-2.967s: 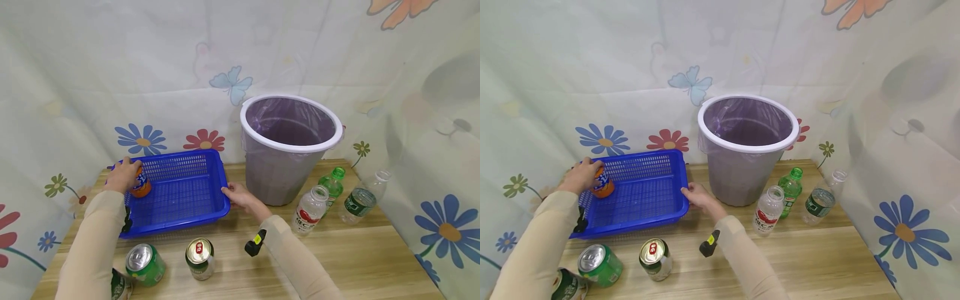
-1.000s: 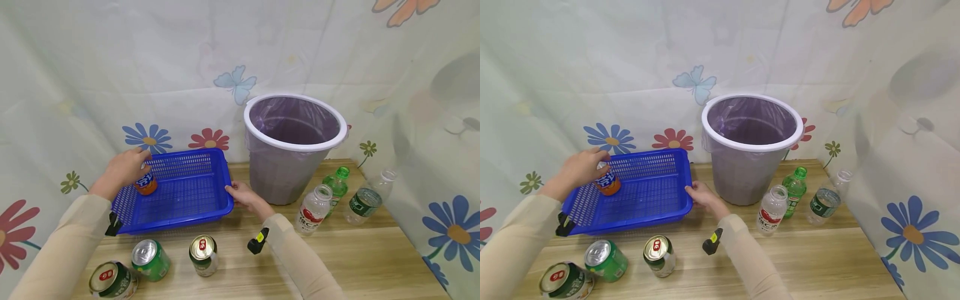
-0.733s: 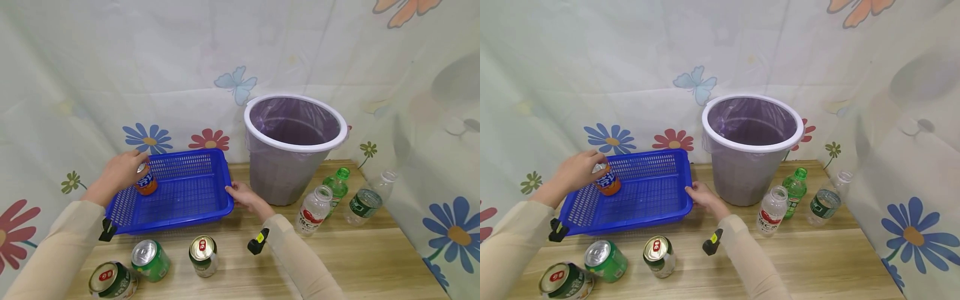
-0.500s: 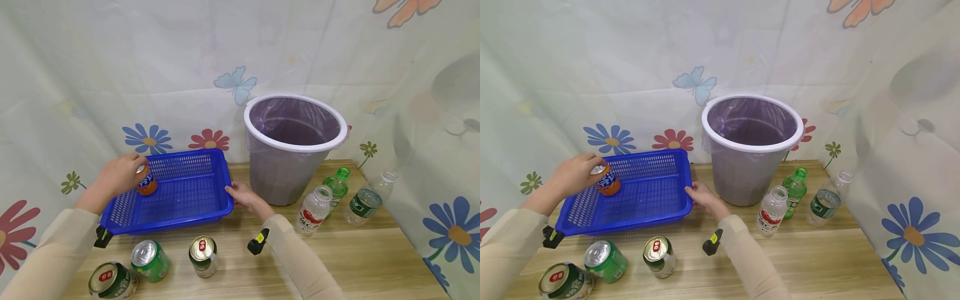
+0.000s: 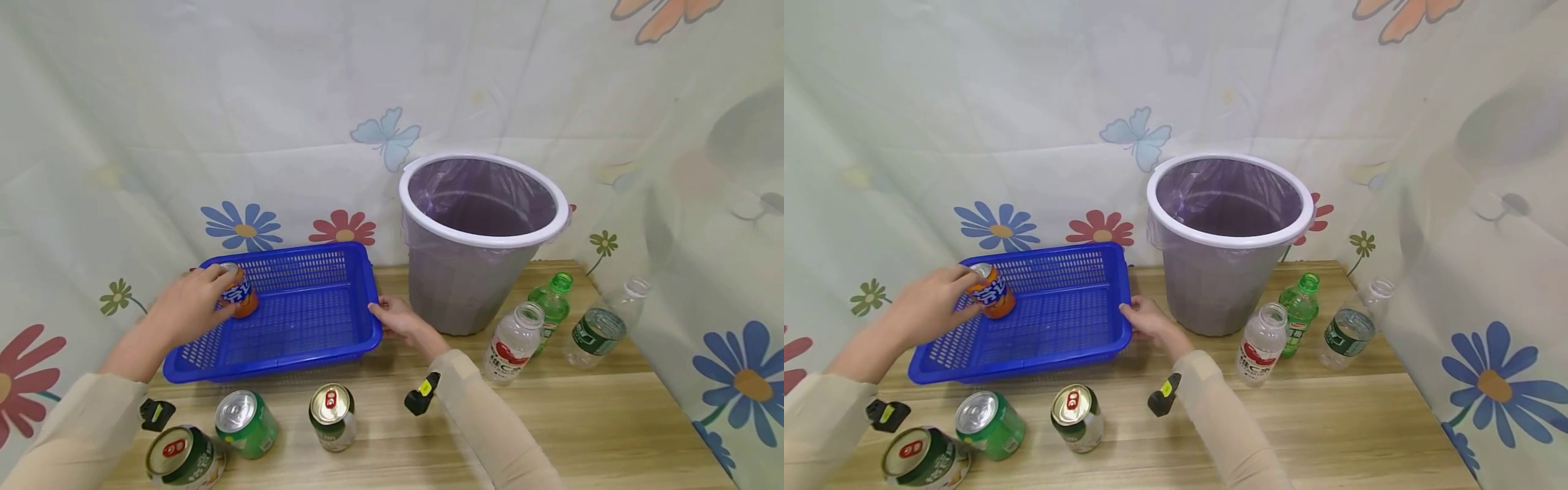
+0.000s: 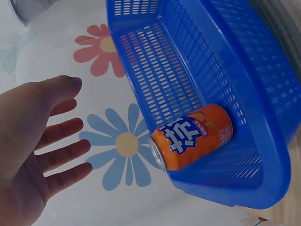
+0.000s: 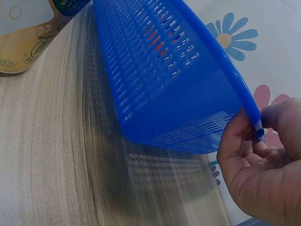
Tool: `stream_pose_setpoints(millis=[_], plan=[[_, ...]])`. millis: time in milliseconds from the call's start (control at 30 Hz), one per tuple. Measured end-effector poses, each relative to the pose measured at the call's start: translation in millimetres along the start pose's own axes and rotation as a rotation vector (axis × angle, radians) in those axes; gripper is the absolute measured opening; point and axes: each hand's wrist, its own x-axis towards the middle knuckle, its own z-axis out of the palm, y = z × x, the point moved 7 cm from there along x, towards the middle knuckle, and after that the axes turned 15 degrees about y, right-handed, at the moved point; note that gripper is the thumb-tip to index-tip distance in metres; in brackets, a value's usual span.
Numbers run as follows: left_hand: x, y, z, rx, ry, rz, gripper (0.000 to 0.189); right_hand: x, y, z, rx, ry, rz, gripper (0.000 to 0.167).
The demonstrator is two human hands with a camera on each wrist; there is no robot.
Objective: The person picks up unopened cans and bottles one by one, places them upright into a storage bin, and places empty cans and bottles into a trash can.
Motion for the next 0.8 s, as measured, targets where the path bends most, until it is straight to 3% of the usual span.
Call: stream_pose_setpoints(millis=[367, 800], plan=[[-20.6, 8.3, 1.8, -0.072, 0.032, 0.013, 0.051, -0.6, -1.1, -0.5, 0.002, 0.005, 0.005, 0.032], [-47.9, 12.2, -2.0, -0.094, 0.101, 0.011, 0.058, 0.8, 0.2, 0.0, 0.027, -0.006, 0.013, 0.03]])
